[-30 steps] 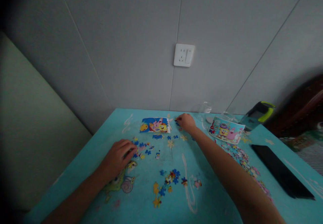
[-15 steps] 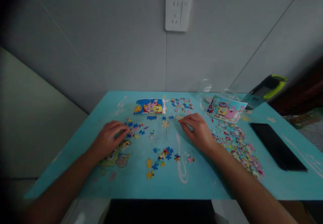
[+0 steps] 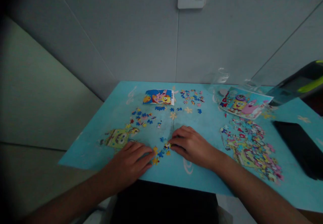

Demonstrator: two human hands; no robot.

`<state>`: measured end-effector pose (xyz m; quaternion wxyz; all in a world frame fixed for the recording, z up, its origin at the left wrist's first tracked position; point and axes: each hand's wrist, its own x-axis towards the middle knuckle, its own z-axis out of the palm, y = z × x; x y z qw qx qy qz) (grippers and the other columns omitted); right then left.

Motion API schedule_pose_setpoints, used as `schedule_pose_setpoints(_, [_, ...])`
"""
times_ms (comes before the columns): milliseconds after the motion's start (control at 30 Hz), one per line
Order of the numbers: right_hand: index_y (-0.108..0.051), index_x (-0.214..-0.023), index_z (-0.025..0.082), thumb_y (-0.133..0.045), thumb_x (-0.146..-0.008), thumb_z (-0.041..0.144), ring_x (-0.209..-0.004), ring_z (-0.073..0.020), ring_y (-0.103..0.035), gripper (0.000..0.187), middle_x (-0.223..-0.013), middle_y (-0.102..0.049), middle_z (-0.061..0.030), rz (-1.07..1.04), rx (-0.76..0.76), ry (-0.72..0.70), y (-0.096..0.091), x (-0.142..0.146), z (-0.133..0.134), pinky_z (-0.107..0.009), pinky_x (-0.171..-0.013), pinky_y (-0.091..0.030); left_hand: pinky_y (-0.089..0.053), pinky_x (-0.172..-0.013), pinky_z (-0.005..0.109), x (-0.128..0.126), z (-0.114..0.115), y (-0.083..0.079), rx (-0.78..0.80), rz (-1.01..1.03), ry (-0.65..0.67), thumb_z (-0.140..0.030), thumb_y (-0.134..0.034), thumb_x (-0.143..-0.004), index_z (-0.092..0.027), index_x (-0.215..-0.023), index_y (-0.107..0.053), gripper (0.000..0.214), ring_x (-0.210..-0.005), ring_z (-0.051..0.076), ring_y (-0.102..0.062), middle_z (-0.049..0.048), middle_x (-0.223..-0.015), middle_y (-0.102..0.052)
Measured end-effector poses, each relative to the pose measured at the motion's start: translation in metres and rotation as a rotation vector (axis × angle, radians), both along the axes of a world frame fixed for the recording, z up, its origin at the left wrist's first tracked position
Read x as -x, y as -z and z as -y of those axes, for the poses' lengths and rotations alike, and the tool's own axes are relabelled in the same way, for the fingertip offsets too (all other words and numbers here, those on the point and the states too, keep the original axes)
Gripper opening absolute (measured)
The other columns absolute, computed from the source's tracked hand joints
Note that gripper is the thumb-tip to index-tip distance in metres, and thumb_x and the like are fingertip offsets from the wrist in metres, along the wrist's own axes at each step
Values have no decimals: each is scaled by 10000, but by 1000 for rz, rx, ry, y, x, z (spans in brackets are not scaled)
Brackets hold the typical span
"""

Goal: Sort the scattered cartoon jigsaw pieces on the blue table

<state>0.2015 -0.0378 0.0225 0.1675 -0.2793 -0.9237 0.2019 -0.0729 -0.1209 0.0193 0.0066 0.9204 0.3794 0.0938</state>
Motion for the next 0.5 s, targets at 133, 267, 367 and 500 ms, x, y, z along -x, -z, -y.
schedule_pose_setpoints(133, [-707,-1152,262,-612,-949,321,-998,-217,-607,232,-1045,-660,-66,-5,34,24,4,-1,-2,-383,-912,-477,-404,-906,440,-5,-1,2,8,-1,-47,-283,-531,-984,-187,-1285,-560,318,-1026,249,-553,72,-1167,-639])
schedule_pose_setpoints(267, [-695,-1176,251,-613,-947,323,-1001,-219,-605,253,-1060,-657,-75,-22,43,43,6,-2,-4,-381,-905,-485,-401,-910,434,-6,-4,2,47,-11,-66,-223,-526,-978,-198,-1237,-585,267,-1040,245,-547,62,-1171,-635])
schedule_pose_setpoints(367, [-690,-1187,248,-615,-945,338,-986,-223,-604,269,-1049,-653,-80,-11,49,80,7,-1,-3,-391,-903,-491,-401,-916,422,-2,-6,2,85,-8,-70,-183,-537,-964,-205,-1220,-592,262,-1056,240,-539,58,-1202,-621])
schedule_pose_setpoints(500, [-696,-1165,251,-628,-937,342,-976,-227,-605,255,-1032,-652,-80,3,69,112,7,-1,-2,-396,-906,-496,-391,-935,425,3,-9,2,100,31,-57,-200,-539,-971,-216,-1174,-611,215,-1069,231,-536,44,-1216,-621])
